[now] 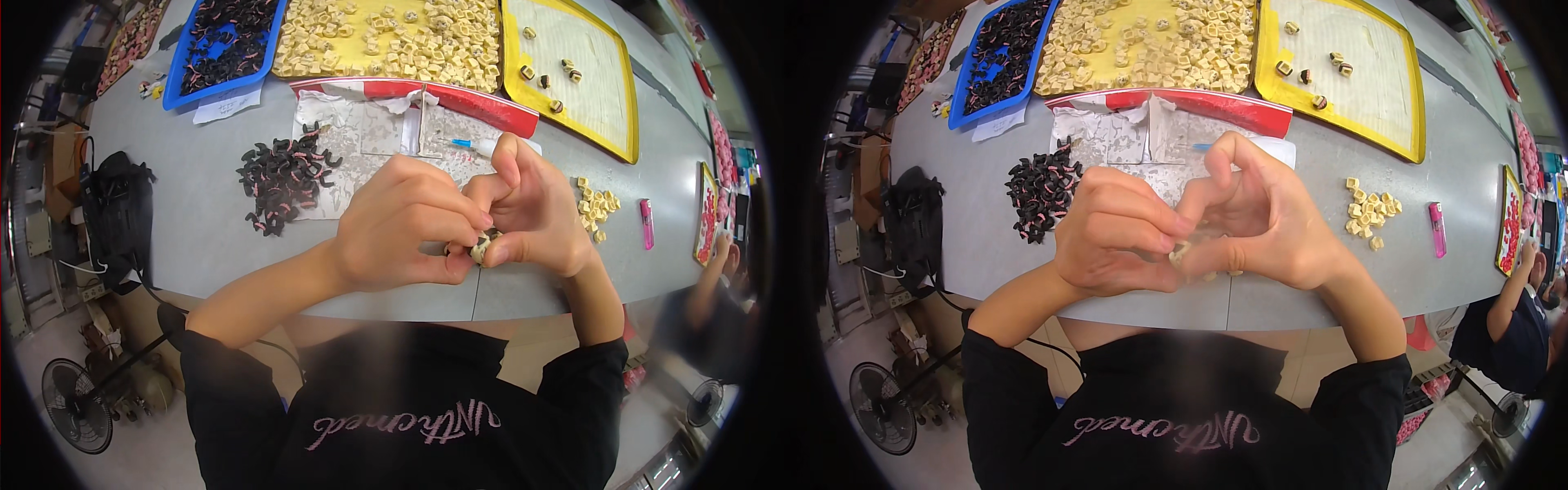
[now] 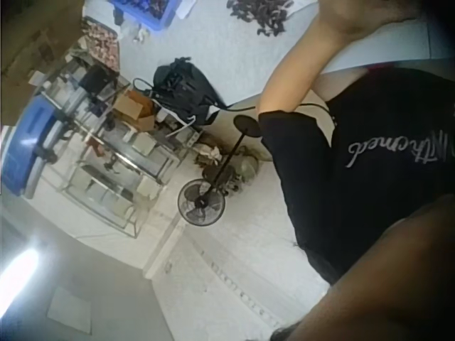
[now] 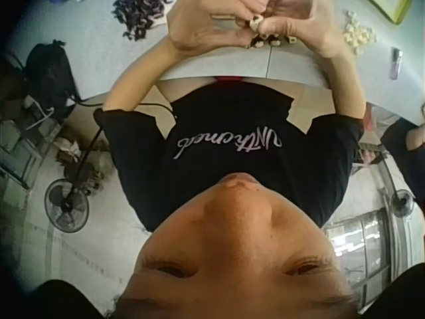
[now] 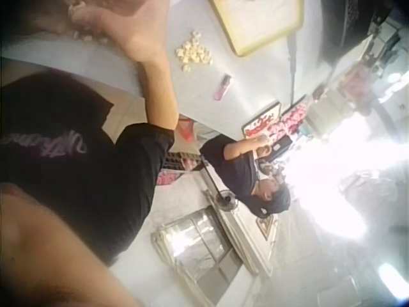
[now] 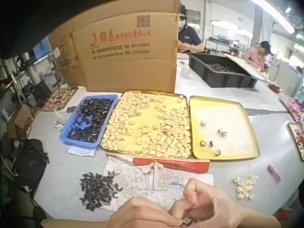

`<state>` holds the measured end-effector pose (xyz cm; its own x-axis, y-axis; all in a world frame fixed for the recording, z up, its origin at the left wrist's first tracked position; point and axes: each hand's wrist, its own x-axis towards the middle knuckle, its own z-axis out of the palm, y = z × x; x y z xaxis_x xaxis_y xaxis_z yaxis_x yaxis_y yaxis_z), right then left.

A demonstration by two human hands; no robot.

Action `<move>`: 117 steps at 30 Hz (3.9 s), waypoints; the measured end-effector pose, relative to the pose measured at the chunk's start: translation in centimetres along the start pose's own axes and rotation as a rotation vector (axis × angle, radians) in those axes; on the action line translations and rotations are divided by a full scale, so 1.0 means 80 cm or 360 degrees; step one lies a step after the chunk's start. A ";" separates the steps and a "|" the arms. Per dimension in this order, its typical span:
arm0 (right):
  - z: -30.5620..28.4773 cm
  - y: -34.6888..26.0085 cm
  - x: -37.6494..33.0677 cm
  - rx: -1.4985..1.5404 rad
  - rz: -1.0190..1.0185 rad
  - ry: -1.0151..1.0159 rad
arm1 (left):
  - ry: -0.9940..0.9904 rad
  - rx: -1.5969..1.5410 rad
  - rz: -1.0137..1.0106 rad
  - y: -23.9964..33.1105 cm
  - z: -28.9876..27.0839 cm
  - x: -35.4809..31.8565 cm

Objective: Applying glue to small plastic components and assembling them at a workbench.

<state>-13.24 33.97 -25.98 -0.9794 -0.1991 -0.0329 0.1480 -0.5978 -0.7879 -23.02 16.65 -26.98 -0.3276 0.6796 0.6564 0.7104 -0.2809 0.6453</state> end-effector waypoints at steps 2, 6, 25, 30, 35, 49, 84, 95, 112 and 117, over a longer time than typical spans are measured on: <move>0.000 -0.001 0.000 -0.0035 0.0004 -0.0040 | -0.0174 0.0109 0.0183 -0.002 -0.008 0.005; 0.003 0.000 0.001 -0.0085 0.0009 -0.0034 | -0.0083 0.0093 0.0187 -0.001 -0.003 0.001; 0.007 -0.003 0.000 -0.0144 -0.0010 -0.0024 | -0.0018 0.0031 0.0224 -0.005 0.002 -0.003; 0.006 -0.004 0.000 -0.0195 0.0001 -0.0010 | 0.0033 0.0005 0.0239 -0.008 0.004 -0.005; 0.006 -0.004 0.000 -0.0217 0.0009 -0.0021 | 0.0033 0.0031 0.0244 -0.006 0.004 -0.005; 0.003 -0.007 0.001 -0.0249 0.0007 -0.0060 | -0.0003 -0.0071 0.0076 -0.004 0.005 -0.005; 0.003 -0.030 -0.017 -0.2359 -0.0484 -0.0467 | 0.0537 0.0674 0.0122 0.009 -0.041 0.036; -0.010 -0.072 -0.029 -0.2740 -0.0423 0.0495 | -0.0038 0.1041 -0.0914 -0.007 -0.132 -0.020; -0.013 -0.041 -0.023 -0.2911 -0.0351 0.0505 | 0.0002 0.1308 -0.1196 -0.023 -0.077 -0.007; -0.017 -0.042 -0.023 -0.2926 -0.0402 0.0482 | 0.0028 0.1275 -0.1165 -0.021 -0.077 -0.005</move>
<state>-12.13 37.36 -24.10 -0.9701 -0.0024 0.2428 -0.0959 0.9225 -0.3740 -27.93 12.67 -25.86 -0.8417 0.4906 0.2254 0.5370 0.7172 0.4442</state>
